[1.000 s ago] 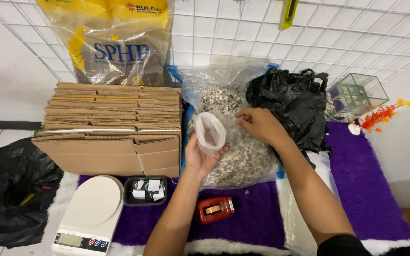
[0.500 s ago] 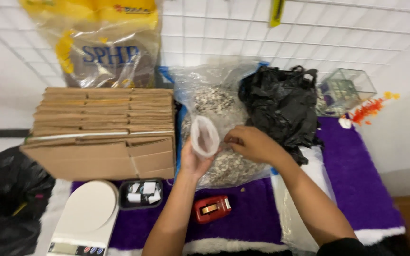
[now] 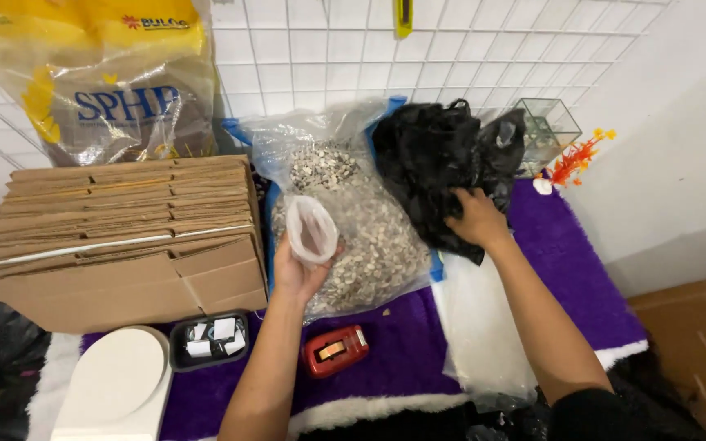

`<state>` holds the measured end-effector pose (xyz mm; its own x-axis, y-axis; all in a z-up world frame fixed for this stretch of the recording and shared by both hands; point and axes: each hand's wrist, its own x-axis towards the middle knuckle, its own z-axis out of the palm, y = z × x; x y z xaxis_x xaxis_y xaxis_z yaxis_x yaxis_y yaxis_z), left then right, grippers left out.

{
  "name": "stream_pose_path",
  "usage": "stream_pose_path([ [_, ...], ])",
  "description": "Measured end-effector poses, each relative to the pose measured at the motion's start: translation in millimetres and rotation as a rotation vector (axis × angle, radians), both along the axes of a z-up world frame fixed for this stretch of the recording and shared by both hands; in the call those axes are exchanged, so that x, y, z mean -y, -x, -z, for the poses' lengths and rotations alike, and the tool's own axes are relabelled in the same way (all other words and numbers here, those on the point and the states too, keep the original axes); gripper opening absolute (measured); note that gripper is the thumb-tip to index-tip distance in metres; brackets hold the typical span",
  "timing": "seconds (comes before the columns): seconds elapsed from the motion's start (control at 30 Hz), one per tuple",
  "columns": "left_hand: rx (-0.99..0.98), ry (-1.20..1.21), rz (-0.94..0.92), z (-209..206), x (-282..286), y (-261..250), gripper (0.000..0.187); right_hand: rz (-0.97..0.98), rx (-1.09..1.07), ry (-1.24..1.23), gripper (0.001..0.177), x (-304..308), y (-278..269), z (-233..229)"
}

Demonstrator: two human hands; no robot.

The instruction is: The person fills a small plastic bag with small white stones using a green scoop, and then places the bag on a digital scale to weigh it.

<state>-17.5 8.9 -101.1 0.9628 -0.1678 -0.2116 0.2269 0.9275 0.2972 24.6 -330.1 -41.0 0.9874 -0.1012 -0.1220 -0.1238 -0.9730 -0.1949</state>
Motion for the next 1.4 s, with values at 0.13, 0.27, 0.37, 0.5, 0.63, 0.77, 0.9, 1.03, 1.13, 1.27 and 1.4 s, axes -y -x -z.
stream_pose_path([
  [0.13, 0.012, -0.022, -0.004, -1.4, 1.3, 2.9, 0.028, 0.028, 0.022, -0.083, 0.062, 17.8, -16.8, 15.1],
  [0.27, 0.019, -0.043, -0.004, 1.8, 1.1, 1.2, 0.028, -0.027, 0.038, -0.006, 0.065, 12.0, -18.4, -2.2],
  [0.37, 0.024, -0.034, 0.004, 3.5, 0.7, 1.5, 0.028, -0.099, 0.232, 0.076, 0.07, 0.8, -4.2, -29.6],
  [0.5, 0.031, -0.039, 0.004, -3.6, 0.5, 3.7, 0.029, -0.305, 0.708, 0.163, 0.067, -3.3, -3.4, -34.5],
  [0.63, 0.047, -0.054, 0.006, -6.9, 2.3, 5.0, 0.028, -0.425, 0.391, 0.2, 0.024, -0.3, 0.3, -27.0],
  [0.77, 0.028, -0.03, 0.004, -15.4, 2.2, 5.2, 0.028, -0.326, 0.466, 0.242, 0.017, -11.7, 37.8, -40.6],
  [0.9, 0.009, -0.021, 0.005, 1.0, 6.0, -4.0, 0.026, -0.25, 0.222, 0.01, 0.015, -45.8, 94.9, -38.4],
  [1.03, 0.003, -0.038, 0.011, -15.2, 4.0, 5.3, 0.027, -0.224, -0.209, 0.095, 0.022, -38.2, 100.6, -15.4],
  [1.13, 0.012, -0.038, 0.012, -6.5, 2.8, 2.7, 0.03, -0.126, -0.056, 0.115, 0.021, -21.9, 81.2, -3.5],
  [1.27, 0.016, -0.073, 0.03, -10.4, 7.7, 0.5, 0.033, -0.135, -0.021, 0.273, 0.031, -32.3, 71.6, -1.8],
  [1.4, 0.096, -0.143, 0.163, -68.4, 46.1, 18.7, 0.05, -0.178, -0.056, 0.404, 0.053, -46.0, 71.2, 6.3],
])
